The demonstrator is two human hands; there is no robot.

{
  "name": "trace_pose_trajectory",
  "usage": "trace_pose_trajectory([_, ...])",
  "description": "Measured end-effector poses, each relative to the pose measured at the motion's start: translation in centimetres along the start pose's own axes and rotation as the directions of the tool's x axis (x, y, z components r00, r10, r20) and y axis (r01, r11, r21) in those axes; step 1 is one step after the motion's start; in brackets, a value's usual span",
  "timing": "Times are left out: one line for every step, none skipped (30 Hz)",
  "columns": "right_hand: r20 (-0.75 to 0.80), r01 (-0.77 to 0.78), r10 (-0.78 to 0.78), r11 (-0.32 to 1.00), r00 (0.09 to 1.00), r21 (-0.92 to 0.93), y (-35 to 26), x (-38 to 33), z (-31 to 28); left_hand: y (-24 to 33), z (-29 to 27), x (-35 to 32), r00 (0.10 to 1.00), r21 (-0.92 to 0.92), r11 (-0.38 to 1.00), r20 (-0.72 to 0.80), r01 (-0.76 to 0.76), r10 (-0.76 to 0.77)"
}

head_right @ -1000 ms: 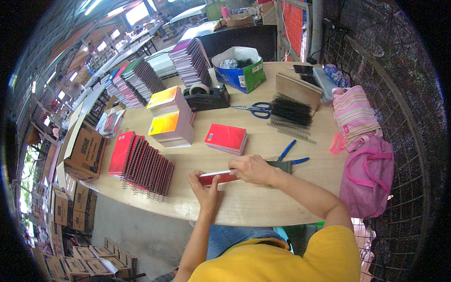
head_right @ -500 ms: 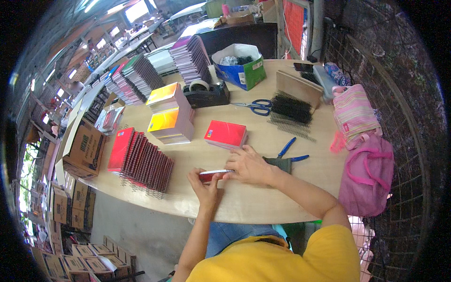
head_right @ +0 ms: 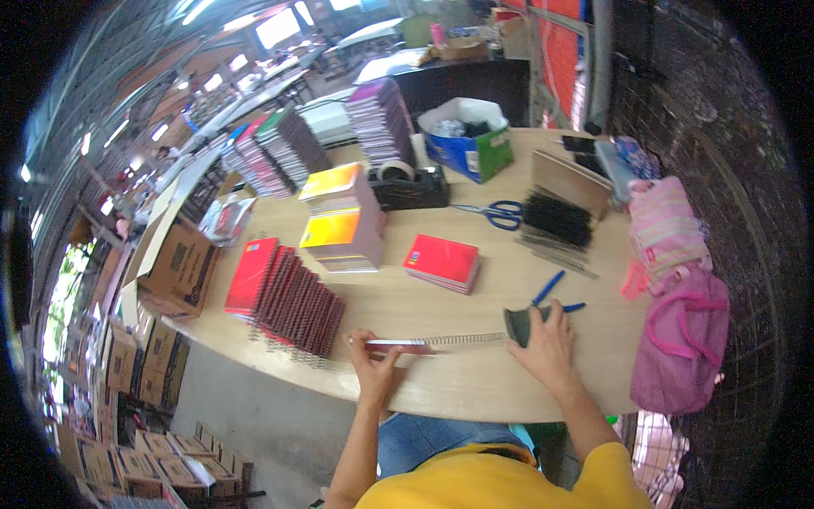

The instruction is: The person aligns notebook pages and covers, manually threads a spiral coil through the pre-punched holes, and uses pliers to crimp the ends of the coil.

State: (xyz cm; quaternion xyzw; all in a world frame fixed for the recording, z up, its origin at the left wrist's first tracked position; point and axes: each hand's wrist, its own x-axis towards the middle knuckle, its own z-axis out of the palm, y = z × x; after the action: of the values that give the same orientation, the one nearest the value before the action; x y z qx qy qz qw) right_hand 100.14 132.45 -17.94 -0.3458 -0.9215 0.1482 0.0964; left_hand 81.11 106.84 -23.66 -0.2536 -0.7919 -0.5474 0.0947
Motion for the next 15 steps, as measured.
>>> trace_pose_trajectory([-0.009,0.018,-0.017,1.000,1.000,0.014,1.3,0.5,-0.1,-0.3,-0.1,-0.1,1.000,-0.011,1.000,-0.006,0.004,-0.004])
trace_pose_trajectory([-0.105,0.062,-0.055,0.996,0.993,0.064,2.8,1.0,-0.7,-0.3,-0.5,-0.2,1.000,-0.007,1.000,-0.007,-0.002,0.001])
trace_pose_trajectory([-0.206,0.113,-0.088,0.987,0.975,0.112,4.3,1.9,-1.8,-0.2,-0.9,-0.3,1.000,-0.003,1.000,-0.012,-0.012,0.012])
trace_pose_trajectory([-0.308,0.161,-0.111,0.976,0.945,0.144,4.7,2.8,-3.3,0.0,-0.9,-0.2,1.000,-0.011,1.000,-0.012,-0.021,0.021])
trace_pose_trajectory([-0.193,0.296,-0.241,0.890,0.951,0.346,4.3,3.7,-4.3,0.2,-0.7,-0.4,0.999,-0.080,0.997,0.041,-0.006,0.009])
trace_pose_trajectory([-0.104,0.376,-0.384,0.750,0.917,0.545,3.6,5.0,-5.6,0.5,-0.1,-0.4,0.997,-0.091,0.996,0.071,-0.012,0.019])
trace_pose_trajectory([-0.038,0.383,-0.522,0.573,0.852,0.725,3.2,6.0,-6.2,1.3,1.0,-0.2,0.993,-0.103,0.995,0.112,-0.008,0.019])
trace_pose_trajectory([0.082,0.358,-0.586,0.594,0.806,0.720,2.1,6.9,-6.0,2.0,2.0,0.0,0.988,-0.124,0.992,0.155,-0.002,0.022])
trace_pose_trajectory([0.196,0.338,-0.642,0.608,0.741,0.718,0.3,8.1,-4.6,1.6,2.9,0.1,0.984,-0.133,0.990,0.160,-0.050,0.072])
trace_pose_trajectory([0.302,0.317,-0.678,0.630,0.670,0.709,-0.8,9.2,-3.3,1.8,3.4,0.4,0.985,-0.137,0.989,0.153,-0.053,0.074])
trace_pose_trajectory([0.391,-0.070,-0.698,0.441,0.600,0.895,-1.1,10.1,-2.2,2.1,3.6,0.6,0.987,-0.140,0.989,0.143,-0.057,0.077])
trace_pose_trajectory([0.435,-0.468,-0.741,0.185,0.511,0.864,-1.1,10.4,-0.9,2.2,3.8,0.6,0.988,-0.141,0.988,0.136,-0.057,0.076])
trace_pose_trajectory([0.466,-0.223,-0.753,0.409,0.465,0.885,-1.5,10.4,0.4,2.5,4.0,0.8,0.987,-0.135,0.988,0.129,-0.075,0.093])
trace_pose_trajectory([0.504,0.063,-0.758,0.576,0.413,0.815,-3.0,10.4,0.6,2.4,3.8,0.8,0.987,-0.123,0.989,0.129,-0.084,0.100])
trace_pose_trajectory([0.546,0.268,-0.682,0.711,0.486,0.650,-3.8,9.8,0.0,2.2,3.8,0.7,0.986,-0.111,0.989,0.129,-0.093,0.107])
